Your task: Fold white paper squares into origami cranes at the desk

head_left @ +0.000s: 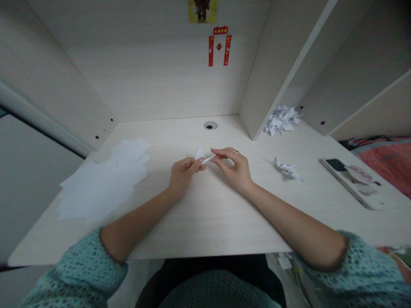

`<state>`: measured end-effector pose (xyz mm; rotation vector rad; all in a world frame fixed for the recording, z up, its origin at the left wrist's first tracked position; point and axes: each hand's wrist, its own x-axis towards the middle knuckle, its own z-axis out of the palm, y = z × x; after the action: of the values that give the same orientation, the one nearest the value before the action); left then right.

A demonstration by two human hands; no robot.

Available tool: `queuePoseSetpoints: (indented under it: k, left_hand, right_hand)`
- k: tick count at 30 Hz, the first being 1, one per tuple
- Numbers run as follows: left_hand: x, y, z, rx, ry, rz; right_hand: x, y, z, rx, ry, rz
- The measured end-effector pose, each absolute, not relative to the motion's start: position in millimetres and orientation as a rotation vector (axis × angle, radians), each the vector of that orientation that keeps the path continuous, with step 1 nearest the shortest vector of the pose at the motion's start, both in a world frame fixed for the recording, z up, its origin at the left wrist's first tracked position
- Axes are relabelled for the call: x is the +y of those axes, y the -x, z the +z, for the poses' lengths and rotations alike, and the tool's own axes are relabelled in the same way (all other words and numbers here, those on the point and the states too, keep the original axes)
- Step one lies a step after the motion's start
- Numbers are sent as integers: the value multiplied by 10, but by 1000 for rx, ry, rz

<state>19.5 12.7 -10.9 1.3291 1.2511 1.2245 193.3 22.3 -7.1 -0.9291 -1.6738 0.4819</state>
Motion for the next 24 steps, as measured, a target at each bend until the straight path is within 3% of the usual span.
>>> queuePoseSetpoints:
  k: [9, 24]
  left_hand:
    - [137, -199, -120, 1219, -1312, 1207]
    - [138, -176, -150, 1276, -1451, 1191]
  right_hand:
    - [232, -1982, -76, -1785, 905, 240]
    - [257, -1967, -59, -1784, 943, 404]
